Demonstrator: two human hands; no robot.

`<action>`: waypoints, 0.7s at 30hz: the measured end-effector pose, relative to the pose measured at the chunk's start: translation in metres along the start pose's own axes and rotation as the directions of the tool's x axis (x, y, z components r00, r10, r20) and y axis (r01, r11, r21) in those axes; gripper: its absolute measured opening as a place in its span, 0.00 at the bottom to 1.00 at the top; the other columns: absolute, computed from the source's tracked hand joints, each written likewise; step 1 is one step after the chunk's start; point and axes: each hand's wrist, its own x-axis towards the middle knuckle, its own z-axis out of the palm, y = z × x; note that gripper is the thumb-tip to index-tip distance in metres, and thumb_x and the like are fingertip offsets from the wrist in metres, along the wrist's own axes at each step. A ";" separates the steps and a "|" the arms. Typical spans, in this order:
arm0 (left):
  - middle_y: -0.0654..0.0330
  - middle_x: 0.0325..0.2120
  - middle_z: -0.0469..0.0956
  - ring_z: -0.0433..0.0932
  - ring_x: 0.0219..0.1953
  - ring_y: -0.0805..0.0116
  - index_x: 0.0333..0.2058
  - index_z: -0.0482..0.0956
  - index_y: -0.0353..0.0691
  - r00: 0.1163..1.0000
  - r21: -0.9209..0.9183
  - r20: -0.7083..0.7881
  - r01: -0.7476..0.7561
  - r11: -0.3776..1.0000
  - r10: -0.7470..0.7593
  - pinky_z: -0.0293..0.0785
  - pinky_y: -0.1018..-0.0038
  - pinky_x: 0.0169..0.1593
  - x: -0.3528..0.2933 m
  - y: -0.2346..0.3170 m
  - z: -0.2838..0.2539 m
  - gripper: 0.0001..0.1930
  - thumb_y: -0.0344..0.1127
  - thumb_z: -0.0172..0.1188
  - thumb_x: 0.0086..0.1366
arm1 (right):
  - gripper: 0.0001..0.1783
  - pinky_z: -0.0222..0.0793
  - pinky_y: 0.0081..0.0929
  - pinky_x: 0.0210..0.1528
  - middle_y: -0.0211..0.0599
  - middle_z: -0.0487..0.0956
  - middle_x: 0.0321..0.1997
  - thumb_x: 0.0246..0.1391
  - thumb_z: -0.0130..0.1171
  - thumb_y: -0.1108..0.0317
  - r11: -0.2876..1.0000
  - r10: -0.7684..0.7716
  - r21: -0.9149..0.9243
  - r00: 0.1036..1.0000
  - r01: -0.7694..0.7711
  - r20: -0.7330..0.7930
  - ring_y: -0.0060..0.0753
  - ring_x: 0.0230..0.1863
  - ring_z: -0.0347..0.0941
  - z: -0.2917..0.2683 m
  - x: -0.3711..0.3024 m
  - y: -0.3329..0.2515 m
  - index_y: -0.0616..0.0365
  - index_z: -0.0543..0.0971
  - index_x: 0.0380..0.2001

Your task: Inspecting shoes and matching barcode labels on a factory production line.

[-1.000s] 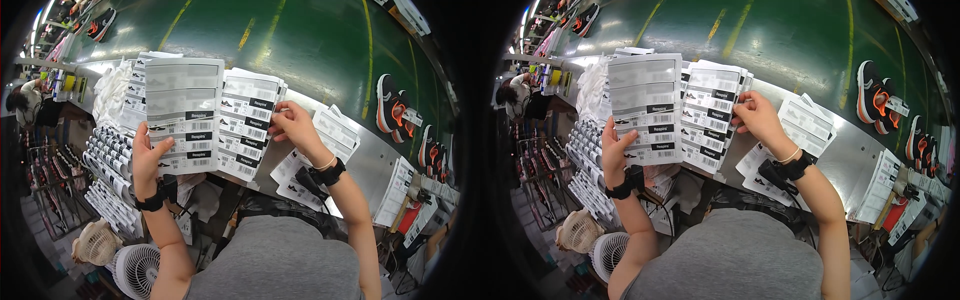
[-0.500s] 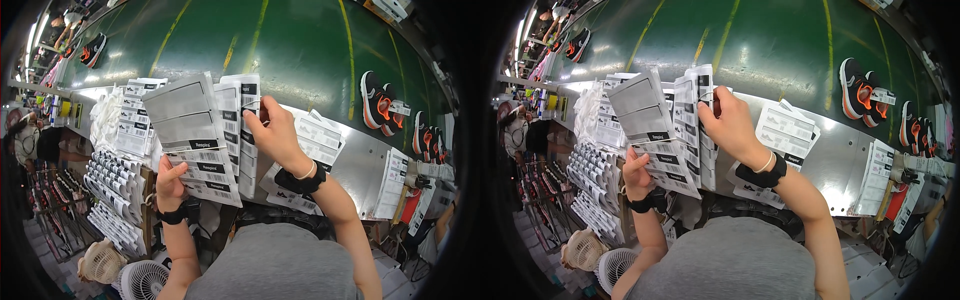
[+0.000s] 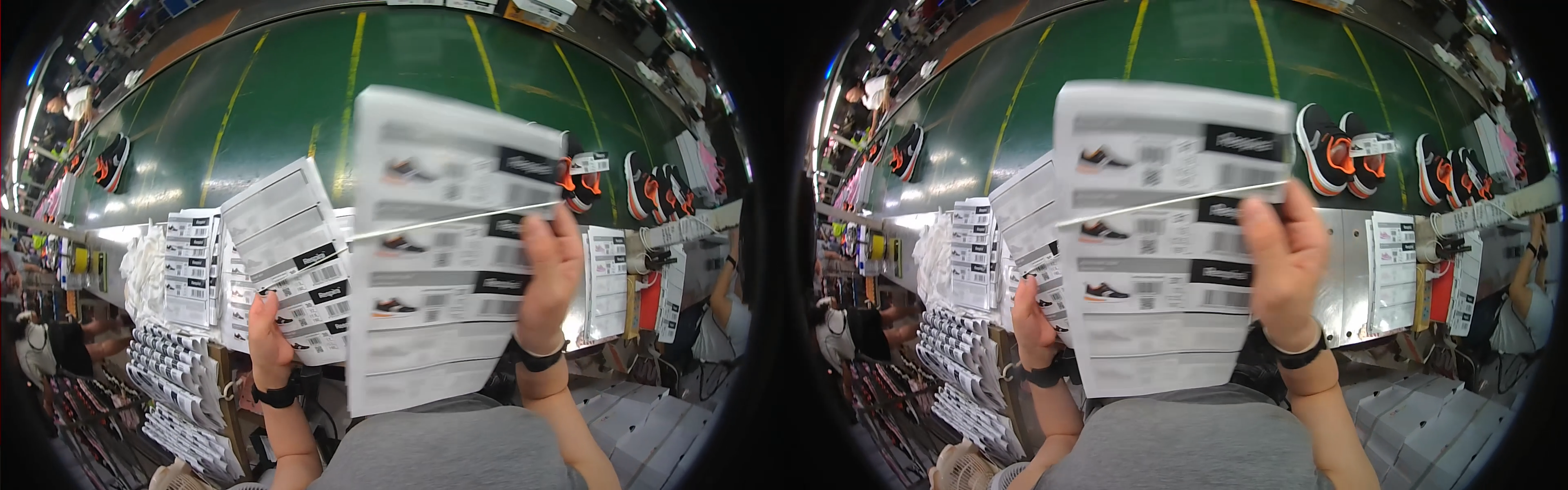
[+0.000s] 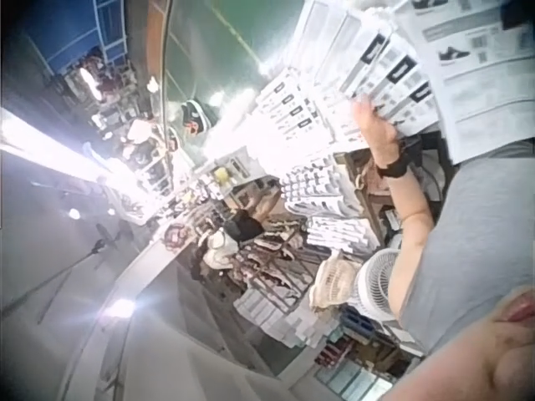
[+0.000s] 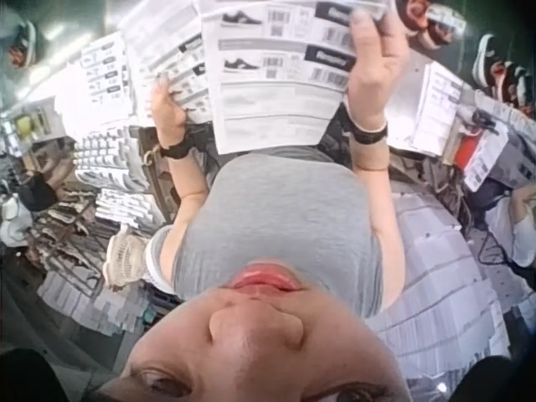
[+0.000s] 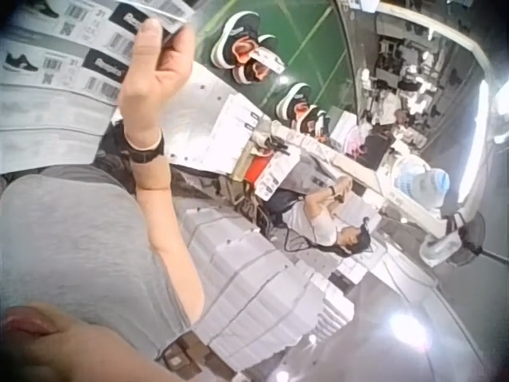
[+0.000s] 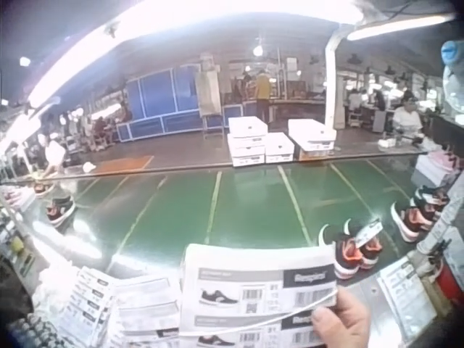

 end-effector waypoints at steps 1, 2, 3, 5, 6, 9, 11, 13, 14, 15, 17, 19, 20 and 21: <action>0.50 0.46 0.74 0.75 0.47 0.60 0.54 0.64 0.31 0.999 -0.115 -0.026 0.037 0.993 -0.040 0.70 0.66 0.52 -0.001 -0.005 0.015 0.21 0.27 0.52 0.62 | 0.06 0.59 0.10 0.32 0.23 0.72 0.32 0.58 0.51 0.72 0.996 0.031 -0.091 0.997 -0.025 0.072 0.08 0.31 0.62 -0.001 -0.004 0.012 0.62 0.73 0.38; 0.53 0.44 0.75 0.75 0.45 0.63 0.52 0.65 0.32 0.999 -0.134 0.036 0.036 0.990 -0.031 0.71 0.68 0.51 0.000 -0.016 0.024 0.20 0.30 0.55 0.62 | 0.04 0.56 0.10 0.27 0.20 0.69 0.29 0.58 0.52 0.71 0.991 0.069 -0.119 0.996 -0.061 0.064 0.07 0.28 0.59 0.009 -0.009 0.018 0.61 0.72 0.34; 0.53 0.44 0.75 0.75 0.45 0.63 0.52 0.65 0.32 0.998 -0.125 0.043 0.052 0.991 -0.047 0.71 0.68 0.51 -0.002 -0.022 0.031 0.20 0.30 0.55 0.62 | 0.06 0.55 0.12 0.24 0.20 0.69 0.27 0.58 0.52 0.70 0.983 0.111 -0.157 0.990 -0.097 0.089 0.08 0.26 0.59 0.010 -0.016 0.038 0.62 0.72 0.34; 0.55 0.42 0.76 0.76 0.43 0.66 0.50 0.68 0.32 0.973 0.534 0.224 -0.076 0.842 -0.054 0.70 0.70 0.50 -0.003 -0.032 0.040 0.20 0.31 0.59 0.60 | 0.11 0.58 0.14 0.22 0.25 0.71 0.26 0.58 0.54 0.66 0.956 0.211 -0.234 0.969 -0.177 0.127 0.11 0.25 0.62 0.007 -0.021 0.063 0.65 0.71 0.36; 0.56 0.41 0.77 0.76 0.42 0.67 0.47 0.69 0.32 0.965 0.469 0.232 0.001 0.883 -0.125 0.72 0.70 0.49 0.001 -0.036 0.036 0.19 0.30 0.61 0.57 | 0.11 0.61 0.14 0.25 0.26 0.72 0.28 0.58 0.54 0.66 0.953 0.217 -0.243 0.966 -0.178 0.143 0.13 0.28 0.65 -0.001 -0.024 0.062 0.64 0.72 0.38; 0.53 0.41 0.77 0.77 0.42 0.64 0.47 0.69 0.31 0.922 0.210 0.216 0.277 0.938 -0.321 0.73 0.67 0.49 0.009 -0.045 0.002 0.20 0.28 0.61 0.56 | 0.14 0.66 0.17 0.34 0.31 0.73 0.37 0.60 0.51 0.64 0.934 0.256 -0.277 0.964 -0.228 0.069 0.18 0.36 0.68 -0.051 -0.026 0.061 0.62 0.72 0.43; 0.51 0.42 0.76 0.78 0.43 0.61 0.50 0.68 0.30 0.914 -0.040 0.229 0.352 0.935 -0.334 0.73 0.65 0.50 0.011 -0.052 0.004 0.22 0.25 0.58 0.56 | 0.15 0.68 0.20 0.40 0.34 0.74 0.43 0.62 0.49 0.63 0.913 0.280 -0.301 0.960 -0.273 -0.023 0.22 0.41 0.70 -0.098 -0.028 0.064 0.61 0.71 0.47; 0.53 0.41 0.77 0.78 0.42 0.63 0.49 0.70 0.31 0.890 0.003 0.211 0.412 0.911 -0.403 0.73 0.67 0.49 0.016 -0.061 -0.002 0.20 0.26 0.59 0.56 | 0.18 0.67 0.33 0.50 0.39 0.73 0.49 0.63 0.46 0.58 0.746 0.662 0.147 0.747 -0.650 -0.058 0.32 0.50 0.69 -0.137 -0.044 0.067 0.60 0.70 0.49; 0.53 0.41 0.77 0.78 0.42 0.63 0.49 0.70 0.31 0.888 0.005 0.212 0.416 0.909 -0.408 0.73 0.67 0.49 0.017 -0.065 0.002 0.20 0.26 0.59 0.56 | 0.18 0.67 0.33 0.50 0.39 0.73 0.49 0.63 0.46 0.58 0.746 0.663 0.148 0.746 -0.650 -0.063 0.32 0.50 0.69 -0.145 -0.053 0.070 0.60 0.70 0.49; 0.54 0.41 0.78 0.77 0.42 0.66 0.48 0.71 0.31 0.884 0.141 0.202 0.401 0.905 -0.422 0.72 0.70 0.49 0.018 -0.072 0.007 0.19 0.27 0.60 0.56 | 0.20 0.65 0.37 0.53 0.39 0.72 0.50 0.62 0.47 0.58 0.621 0.757 0.288 0.653 -0.728 0.018 0.34 0.52 0.67 -0.151 -0.065 0.073 0.59 0.69 0.51; 0.55 0.40 0.78 0.77 0.41 0.68 0.47 0.72 0.31 0.878 0.276 0.193 0.381 0.883 -0.439 0.72 0.72 0.48 0.020 -0.082 0.027 0.18 0.28 0.61 0.57 | 0.21 0.62 0.40 0.55 0.38 0.71 0.51 0.61 0.48 0.57 0.470 0.824 0.412 0.556 -0.780 0.112 0.35 0.54 0.66 -0.155 -0.080 0.074 0.59 0.67 0.52; 0.57 0.39 0.79 0.76 0.40 0.72 0.45 0.74 0.30 0.844 0.560 0.224 0.298 0.773 -0.488 0.70 0.75 0.47 0.017 -0.084 0.053 0.17 0.30 0.63 0.57 | 0.23 0.60 0.42 0.58 0.40 0.69 0.54 0.61 0.48 0.58 0.476 0.816 0.425 0.567 -0.770 0.113 0.36 0.57 0.63 -0.144 -0.091 0.076 0.60 0.66 0.54; 0.57 0.39 0.78 0.75 0.40 0.73 0.45 0.74 0.29 0.808 0.607 0.222 0.324 0.726 -0.546 0.69 0.76 0.47 0.019 -0.088 0.055 0.18 0.31 0.62 0.58 | 0.25 0.58 0.39 0.59 0.41 0.67 0.56 0.61 0.49 0.58 0.515 0.801 0.401 0.592 -0.757 0.090 0.36 0.59 0.61 -0.140 -0.092 0.078 0.61 0.64 0.56; 0.57 0.39 0.78 0.75 0.40 0.73 0.45 0.74 0.29 0.806 0.610 0.225 0.321 0.724 -0.547 0.69 0.76 0.47 0.021 -0.090 0.060 0.18 0.31 0.62 0.58 | 0.25 0.58 0.39 0.59 0.41 0.67 0.56 0.61 0.49 0.58 0.518 0.798 0.405 0.596 -0.753 0.087 0.36 0.59 0.61 -0.142 -0.092 0.082 0.61 0.64 0.56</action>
